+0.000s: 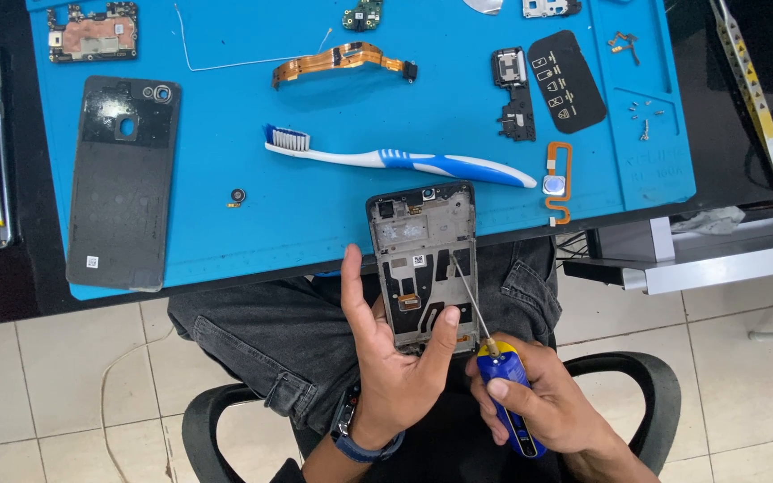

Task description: The person uses a screwdriver to remove screws from the internal frame of a disassembled smartphone. They then use their fingers to carefully detach and lift a small internal component from the device's chassis.

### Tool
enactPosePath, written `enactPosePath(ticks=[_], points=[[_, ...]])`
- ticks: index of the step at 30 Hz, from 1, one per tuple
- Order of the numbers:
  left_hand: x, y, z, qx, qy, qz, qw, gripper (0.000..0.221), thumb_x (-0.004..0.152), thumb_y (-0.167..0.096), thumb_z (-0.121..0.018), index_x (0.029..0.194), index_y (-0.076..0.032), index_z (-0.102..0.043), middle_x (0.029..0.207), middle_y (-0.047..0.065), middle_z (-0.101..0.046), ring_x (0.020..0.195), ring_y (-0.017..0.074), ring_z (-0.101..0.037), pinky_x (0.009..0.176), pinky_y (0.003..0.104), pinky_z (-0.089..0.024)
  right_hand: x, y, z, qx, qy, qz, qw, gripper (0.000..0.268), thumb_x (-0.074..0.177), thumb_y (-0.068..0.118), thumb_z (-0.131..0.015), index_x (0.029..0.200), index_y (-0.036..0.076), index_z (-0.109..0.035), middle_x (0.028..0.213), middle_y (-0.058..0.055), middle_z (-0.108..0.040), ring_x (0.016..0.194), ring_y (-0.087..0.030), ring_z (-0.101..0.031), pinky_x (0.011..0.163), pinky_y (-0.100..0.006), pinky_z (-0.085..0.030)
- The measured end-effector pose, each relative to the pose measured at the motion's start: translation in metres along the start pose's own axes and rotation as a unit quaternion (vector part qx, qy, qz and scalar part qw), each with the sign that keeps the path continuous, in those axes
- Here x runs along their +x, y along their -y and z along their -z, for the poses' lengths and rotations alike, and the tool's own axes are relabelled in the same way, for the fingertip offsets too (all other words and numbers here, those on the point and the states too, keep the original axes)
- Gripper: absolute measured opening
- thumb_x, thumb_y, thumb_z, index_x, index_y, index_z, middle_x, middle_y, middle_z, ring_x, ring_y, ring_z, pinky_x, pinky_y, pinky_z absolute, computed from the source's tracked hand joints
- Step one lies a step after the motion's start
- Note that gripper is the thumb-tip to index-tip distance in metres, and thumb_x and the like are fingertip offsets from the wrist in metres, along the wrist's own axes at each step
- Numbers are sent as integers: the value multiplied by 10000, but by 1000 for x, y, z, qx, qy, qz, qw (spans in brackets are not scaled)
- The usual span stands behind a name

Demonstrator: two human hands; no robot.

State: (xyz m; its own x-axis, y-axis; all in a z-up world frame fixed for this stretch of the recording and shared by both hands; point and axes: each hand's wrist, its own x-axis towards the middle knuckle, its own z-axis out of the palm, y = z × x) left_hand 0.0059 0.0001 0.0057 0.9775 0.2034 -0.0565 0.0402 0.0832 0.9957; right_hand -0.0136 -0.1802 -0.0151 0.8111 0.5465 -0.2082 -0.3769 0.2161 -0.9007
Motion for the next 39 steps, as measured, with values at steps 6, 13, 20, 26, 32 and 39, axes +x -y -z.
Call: enactPosePath(ticks=[6, 13, 20, 26, 32, 39], points=[[-4, 6, 3, 85, -5, -17, 996, 950, 952, -292, -702, 1617, -74, -60, 1726, 195, -80, 1629, 380, -63, 1295, 525, -169, -2, -3, 5, 6, -5, -14, 1000, 362, 1020, 314, -586, 1035, -48, -577, 633, -95, -579, 413, -176, -581, 429, -299, -501], [-2, 5, 3, 67, -9, -23, 997, 944, 942, -246, -717, 1612, -57, -79, 1715, 200, -115, 1615, 340, -140, 1281, 450, -266, 0, 0, 1, -64, 2, -9, 998, 330, 1019, 315, -570, 1003, -14, -593, 588, -57, -599, 413, -142, -601, 498, -283, -532], [-3, 5, 4, 93, -6, -12, 996, 944, 951, -310, -699, 1617, -78, -72, 1726, 186, -91, 1629, 379, -69, 1295, 537, -157, 0, 0, 5, -37, -11, 4, 999, 329, 1021, 298, -571, 1022, -30, -576, 611, -73, -584, 422, -157, -594, 465, -286, -510], [-2, 7, 6, 93, -12, -22, 995, 926, 952, -298, -700, 1615, -69, -95, 1721, 172, -119, 1623, 356, -114, 1300, 500, -198, -7, 4, 7, 30, -52, 52, 997, 415, 997, 332, -667, 1043, -72, -579, 669, -100, -560, 456, -177, -564, 424, -294, -505], [-6, 4, 11, 58, -9, -13, 998, 893, 951, -258, -698, 1605, -120, -106, 1706, 135, -120, 1605, 362, -147, 1302, 534, -301, -16, 34, 40, -135, -184, 160, 961, 583, 919, 343, -651, 1348, 6, -443, 940, -117, -573, 580, -155, -662, 521, -255, -546], [-10, -7, 13, -83, 25, 17, 996, 997, 920, -93, -688, 1639, -113, 2, 1529, 189, -512, 1246, 248, -654, 1107, 381, -487, -17, 128, 69, -690, -344, 138, 621, 782, 922, 36, -825, 1611, -176, -521, 1332, -418, -499, 1260, -502, -487, 975, -522, -444]])
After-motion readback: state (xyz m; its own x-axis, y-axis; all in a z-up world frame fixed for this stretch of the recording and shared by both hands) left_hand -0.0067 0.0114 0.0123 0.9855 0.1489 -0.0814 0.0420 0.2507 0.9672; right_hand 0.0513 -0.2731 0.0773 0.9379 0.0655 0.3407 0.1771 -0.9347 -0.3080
